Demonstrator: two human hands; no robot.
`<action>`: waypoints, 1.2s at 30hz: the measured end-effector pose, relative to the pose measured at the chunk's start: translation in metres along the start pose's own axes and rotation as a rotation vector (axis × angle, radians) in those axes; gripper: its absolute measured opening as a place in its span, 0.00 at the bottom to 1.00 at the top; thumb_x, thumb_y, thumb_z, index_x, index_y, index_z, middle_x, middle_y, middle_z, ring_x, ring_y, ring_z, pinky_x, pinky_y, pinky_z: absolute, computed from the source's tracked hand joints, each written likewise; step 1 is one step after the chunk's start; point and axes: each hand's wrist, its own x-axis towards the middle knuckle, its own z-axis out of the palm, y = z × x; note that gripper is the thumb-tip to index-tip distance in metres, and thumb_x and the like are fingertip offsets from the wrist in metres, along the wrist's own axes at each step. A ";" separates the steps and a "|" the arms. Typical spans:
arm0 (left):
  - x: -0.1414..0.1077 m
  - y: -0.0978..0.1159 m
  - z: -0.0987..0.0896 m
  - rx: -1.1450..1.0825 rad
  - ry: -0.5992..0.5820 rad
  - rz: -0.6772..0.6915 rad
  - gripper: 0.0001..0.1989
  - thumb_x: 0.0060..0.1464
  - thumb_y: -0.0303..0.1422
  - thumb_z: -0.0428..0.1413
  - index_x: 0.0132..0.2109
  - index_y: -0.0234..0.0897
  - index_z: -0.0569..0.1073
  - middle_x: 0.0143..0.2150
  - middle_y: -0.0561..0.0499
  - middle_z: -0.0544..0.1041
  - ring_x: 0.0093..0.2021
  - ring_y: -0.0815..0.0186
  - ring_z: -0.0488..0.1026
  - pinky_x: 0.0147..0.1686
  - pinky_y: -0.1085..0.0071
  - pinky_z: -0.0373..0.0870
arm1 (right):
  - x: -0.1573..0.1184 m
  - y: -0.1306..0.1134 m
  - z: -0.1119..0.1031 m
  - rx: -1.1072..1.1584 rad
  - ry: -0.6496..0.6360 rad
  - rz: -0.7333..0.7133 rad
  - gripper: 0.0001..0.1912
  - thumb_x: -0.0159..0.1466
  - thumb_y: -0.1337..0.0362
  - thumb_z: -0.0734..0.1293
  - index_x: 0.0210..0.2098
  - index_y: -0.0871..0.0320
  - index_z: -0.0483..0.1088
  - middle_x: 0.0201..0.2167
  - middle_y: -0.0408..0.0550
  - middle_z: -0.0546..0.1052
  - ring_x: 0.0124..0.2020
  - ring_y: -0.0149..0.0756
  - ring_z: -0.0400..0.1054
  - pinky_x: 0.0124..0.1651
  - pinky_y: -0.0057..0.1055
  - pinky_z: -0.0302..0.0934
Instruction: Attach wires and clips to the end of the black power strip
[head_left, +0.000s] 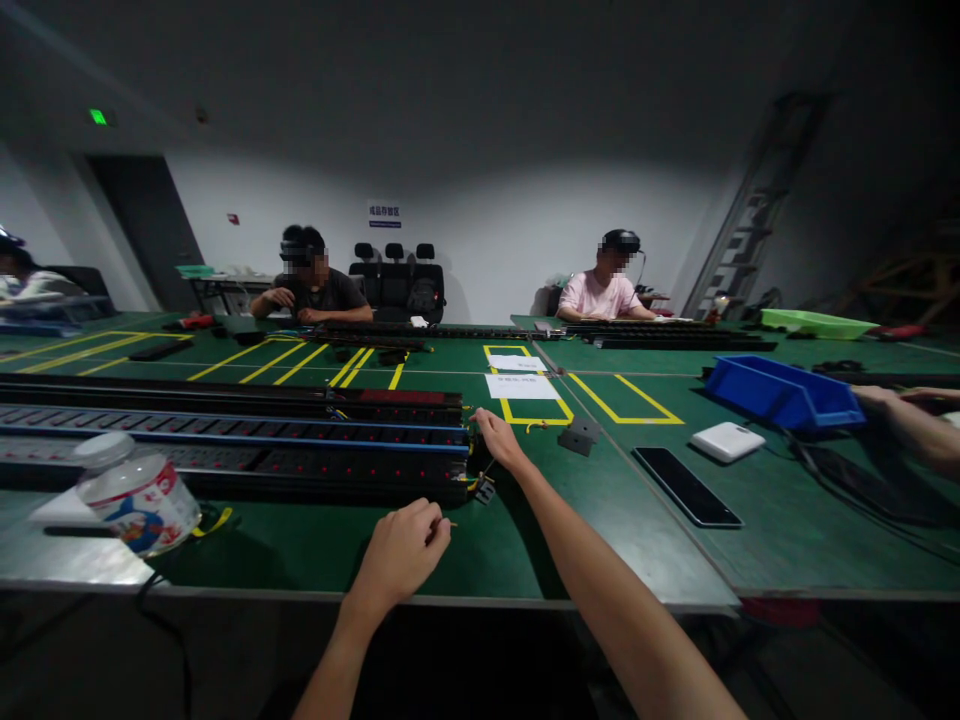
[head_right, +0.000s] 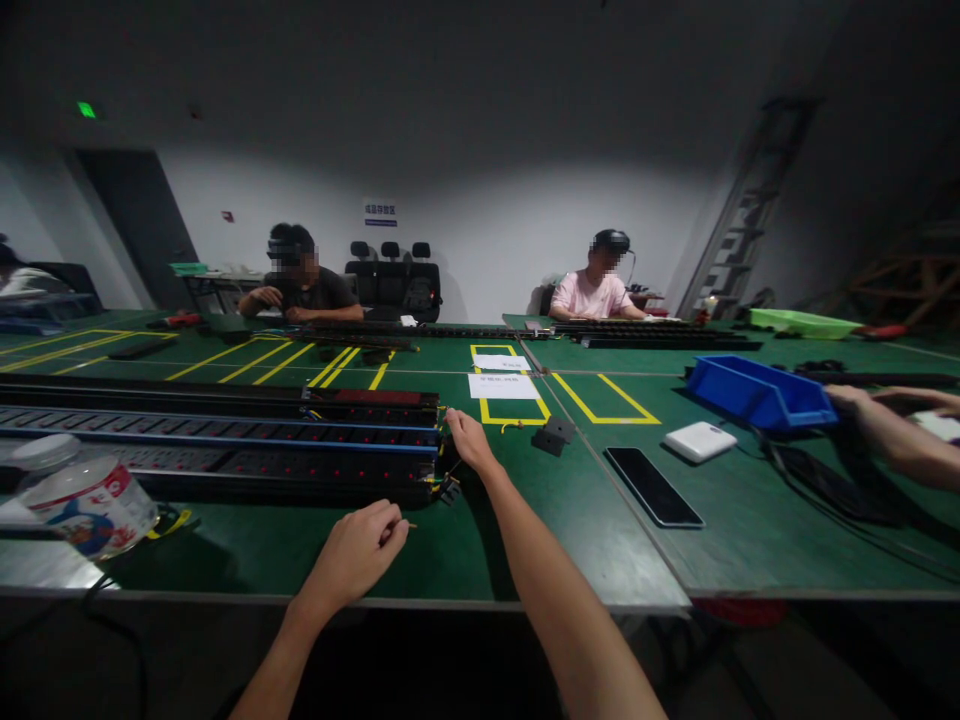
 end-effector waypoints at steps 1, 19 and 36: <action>0.000 0.000 0.001 -0.001 0.005 0.002 0.14 0.65 0.35 0.47 0.31 0.39 0.68 0.33 0.53 0.73 0.30 0.69 0.68 0.30 0.70 0.52 | 0.000 0.000 0.000 -0.007 0.016 0.012 0.36 0.69 0.40 0.48 0.42 0.59 0.77 0.38 0.53 0.79 0.42 0.45 0.71 0.47 0.37 0.62; 0.000 -0.001 0.001 0.010 0.001 0.005 0.14 0.65 0.36 0.47 0.30 0.39 0.68 0.33 0.53 0.73 0.30 0.69 0.69 0.30 0.69 0.51 | 0.000 -0.004 -0.002 0.056 -0.066 -0.002 0.37 0.68 0.38 0.49 0.47 0.58 0.77 0.42 0.51 0.79 0.44 0.45 0.71 0.49 0.38 0.62; 0.000 0.001 0.002 0.121 -0.040 0.049 0.17 0.65 0.37 0.46 0.29 0.38 0.70 0.31 0.52 0.76 0.30 0.67 0.72 0.29 0.69 0.52 | -0.004 -0.004 -0.002 -0.006 -0.084 -0.053 0.32 0.70 0.41 0.51 0.47 0.56 0.75 0.43 0.50 0.79 0.46 0.44 0.71 0.49 0.37 0.62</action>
